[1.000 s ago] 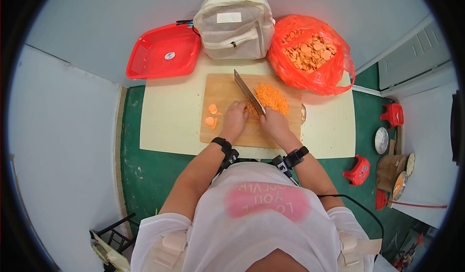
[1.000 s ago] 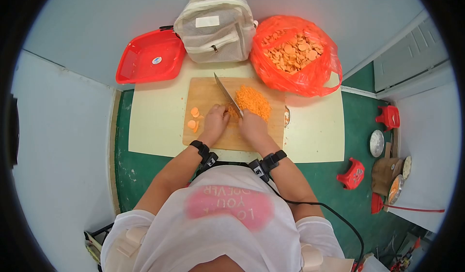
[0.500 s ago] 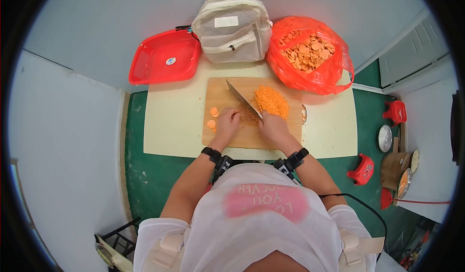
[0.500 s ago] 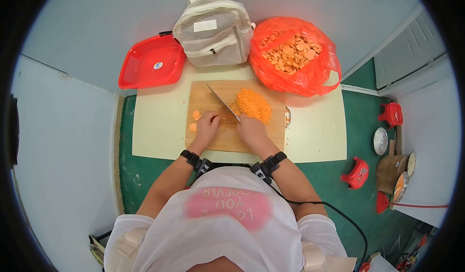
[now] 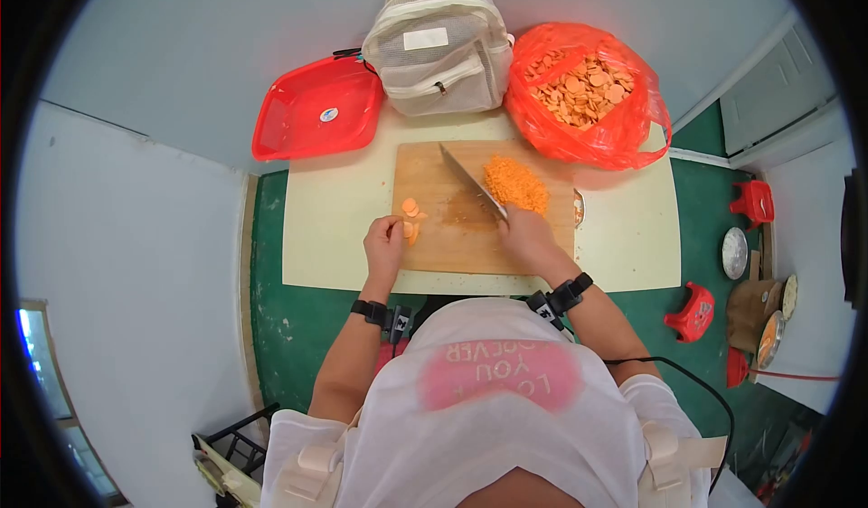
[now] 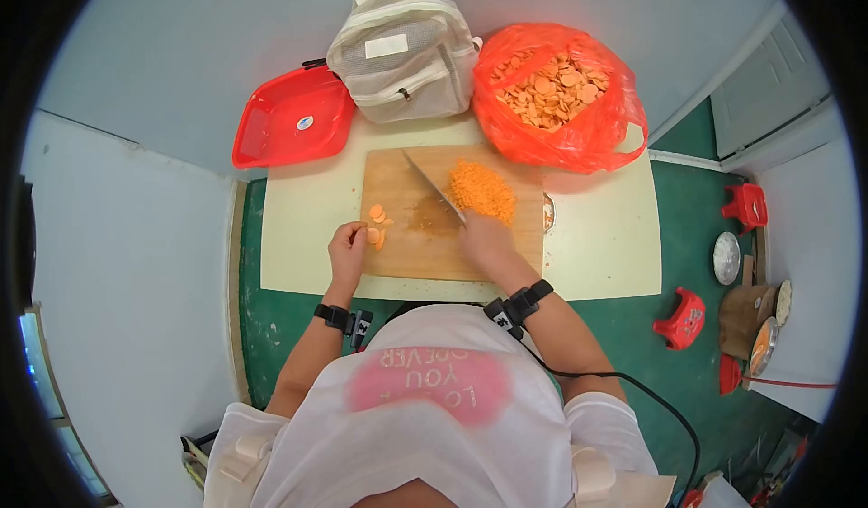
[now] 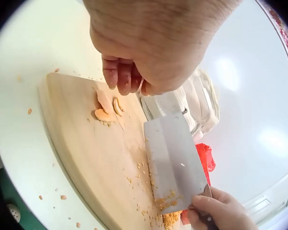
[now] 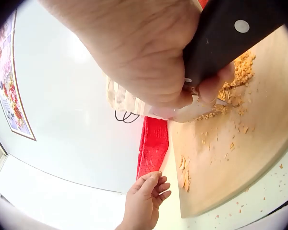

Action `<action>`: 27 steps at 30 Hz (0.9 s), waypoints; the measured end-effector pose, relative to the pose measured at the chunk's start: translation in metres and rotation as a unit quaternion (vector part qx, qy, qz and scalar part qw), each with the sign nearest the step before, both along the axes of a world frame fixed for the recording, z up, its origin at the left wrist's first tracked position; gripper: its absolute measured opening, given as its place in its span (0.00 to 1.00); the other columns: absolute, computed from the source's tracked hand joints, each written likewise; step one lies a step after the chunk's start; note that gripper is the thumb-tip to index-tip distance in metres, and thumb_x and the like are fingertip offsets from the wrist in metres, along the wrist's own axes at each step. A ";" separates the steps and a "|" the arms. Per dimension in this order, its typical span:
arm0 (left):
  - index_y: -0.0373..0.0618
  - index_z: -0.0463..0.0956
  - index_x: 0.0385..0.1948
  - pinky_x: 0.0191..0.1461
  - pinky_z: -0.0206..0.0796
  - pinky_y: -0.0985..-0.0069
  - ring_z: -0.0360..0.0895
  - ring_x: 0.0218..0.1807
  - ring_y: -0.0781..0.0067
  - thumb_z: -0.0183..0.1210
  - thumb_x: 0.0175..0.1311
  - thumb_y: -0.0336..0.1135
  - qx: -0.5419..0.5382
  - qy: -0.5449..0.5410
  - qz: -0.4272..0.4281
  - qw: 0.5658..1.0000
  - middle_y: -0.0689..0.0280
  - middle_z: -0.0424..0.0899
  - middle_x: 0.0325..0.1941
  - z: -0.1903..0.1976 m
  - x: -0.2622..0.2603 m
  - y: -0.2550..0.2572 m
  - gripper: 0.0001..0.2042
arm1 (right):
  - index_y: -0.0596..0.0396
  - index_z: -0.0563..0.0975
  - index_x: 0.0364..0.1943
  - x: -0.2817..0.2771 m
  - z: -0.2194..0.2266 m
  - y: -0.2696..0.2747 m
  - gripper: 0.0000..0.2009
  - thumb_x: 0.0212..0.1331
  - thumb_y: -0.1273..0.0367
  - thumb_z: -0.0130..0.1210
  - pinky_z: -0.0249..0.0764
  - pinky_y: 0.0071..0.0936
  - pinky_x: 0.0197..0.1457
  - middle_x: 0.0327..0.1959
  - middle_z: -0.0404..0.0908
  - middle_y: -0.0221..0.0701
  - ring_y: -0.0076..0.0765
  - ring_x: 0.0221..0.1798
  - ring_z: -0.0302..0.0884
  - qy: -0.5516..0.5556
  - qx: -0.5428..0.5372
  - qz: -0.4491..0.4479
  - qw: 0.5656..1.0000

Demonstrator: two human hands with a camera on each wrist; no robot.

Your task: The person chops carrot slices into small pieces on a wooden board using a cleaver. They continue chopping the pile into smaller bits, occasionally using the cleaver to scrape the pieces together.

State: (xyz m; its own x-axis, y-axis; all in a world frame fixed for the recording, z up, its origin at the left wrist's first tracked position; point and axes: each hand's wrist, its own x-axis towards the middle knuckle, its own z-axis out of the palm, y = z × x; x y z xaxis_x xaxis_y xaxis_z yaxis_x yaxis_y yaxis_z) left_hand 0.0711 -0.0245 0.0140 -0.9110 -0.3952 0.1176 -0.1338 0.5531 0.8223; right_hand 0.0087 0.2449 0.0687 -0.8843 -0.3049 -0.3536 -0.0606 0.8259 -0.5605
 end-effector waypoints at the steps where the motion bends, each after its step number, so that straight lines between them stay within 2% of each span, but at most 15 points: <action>1: 0.36 0.79 0.35 0.39 0.69 0.80 0.76 0.33 0.77 0.57 0.61 0.28 0.000 0.001 0.001 1.000 0.64 0.81 0.32 0.000 -0.001 -0.001 0.06 | 0.57 0.74 0.40 -0.003 -0.001 0.004 0.11 0.60 0.65 0.47 0.74 0.48 0.42 0.33 0.81 0.47 0.54 0.38 0.79 0.012 0.001 -0.012 1.000; 3: 0.38 0.79 0.34 0.37 0.70 0.77 0.77 0.30 0.71 0.57 0.59 0.28 -0.013 0.018 0.005 1.000 0.61 0.80 0.32 0.000 -0.002 -0.002 0.05 | 0.57 0.74 0.41 -0.005 0.003 0.009 0.11 0.60 0.65 0.47 0.74 0.48 0.42 0.32 0.81 0.47 0.54 0.38 0.80 0.011 0.011 -0.010 1.000; 10: 0.37 0.79 0.34 0.37 0.71 0.75 0.78 0.31 0.68 0.57 0.60 0.29 -0.035 0.005 -0.013 0.999 0.59 0.80 0.32 -0.002 -0.013 -0.007 0.06 | 0.57 0.73 0.43 -0.005 -0.003 0.011 0.12 0.60 0.65 0.48 0.74 0.48 0.41 0.31 0.81 0.47 0.54 0.37 0.80 0.016 0.051 -0.008 0.999; 15: 0.38 0.79 0.34 0.40 0.71 0.71 0.79 0.33 0.62 0.58 0.57 0.31 -0.080 -0.027 -0.022 0.996 0.56 0.80 0.33 0.001 -0.020 -0.013 0.08 | 0.57 0.73 0.43 -0.006 -0.001 0.013 0.12 0.60 0.65 0.47 0.74 0.48 0.41 0.32 0.81 0.47 0.54 0.37 0.80 0.017 0.050 -0.004 0.999; 19: 0.37 0.79 0.36 0.40 0.71 0.74 0.79 0.34 0.65 0.58 0.58 0.32 -0.127 -0.045 -0.033 0.990 0.57 0.81 0.33 0.000 -0.028 -0.017 0.09 | 0.57 0.72 0.43 -0.008 0.008 0.011 0.12 0.60 0.66 0.46 0.74 0.48 0.42 0.32 0.81 0.47 0.54 0.37 0.80 0.012 0.061 0.010 0.998; 22: 0.38 0.79 0.38 0.43 0.72 0.70 0.79 0.37 0.61 0.59 0.56 0.31 -0.163 -0.065 -0.053 0.983 0.56 0.80 0.37 -0.001 -0.032 -0.014 0.10 | 0.58 0.73 0.42 -0.007 0.003 0.010 0.11 0.59 0.67 0.46 0.74 0.48 0.43 0.32 0.81 0.48 0.54 0.38 0.80 0.014 0.057 0.001 0.998; 24: 0.42 0.78 0.41 0.50 0.69 0.64 0.76 0.46 0.56 0.60 0.52 0.32 -0.210 -0.100 -0.077 0.969 0.56 0.78 0.42 -0.001 -0.038 -0.013 0.13 | 0.58 0.73 0.41 -0.009 -0.002 0.012 0.11 0.59 0.67 0.47 0.74 0.48 0.41 0.31 0.81 0.48 0.55 0.36 0.80 0.030 0.051 0.003 0.998; 27: 0.43 0.76 0.43 0.53 0.68 0.62 0.74 0.49 0.54 0.61 0.49 0.32 -0.267 -0.077 -0.127 0.952 0.57 0.77 0.45 -0.002 -0.042 -0.006 0.16 | 0.59 0.72 0.39 -0.011 -0.007 0.013 0.11 0.59 0.66 0.47 0.73 0.49 0.40 0.29 0.80 0.48 0.55 0.35 0.79 0.042 0.044 0.000 0.998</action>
State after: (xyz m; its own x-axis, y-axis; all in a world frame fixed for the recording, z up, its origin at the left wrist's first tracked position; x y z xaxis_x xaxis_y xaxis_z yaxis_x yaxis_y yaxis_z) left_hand 0.0295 -0.0309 0.0121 -0.9920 -0.0817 0.0967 -0.0368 0.9171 0.3969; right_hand -0.0024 0.2575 0.0618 -0.9120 -0.2758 -0.3037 -0.1044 0.8720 -0.4783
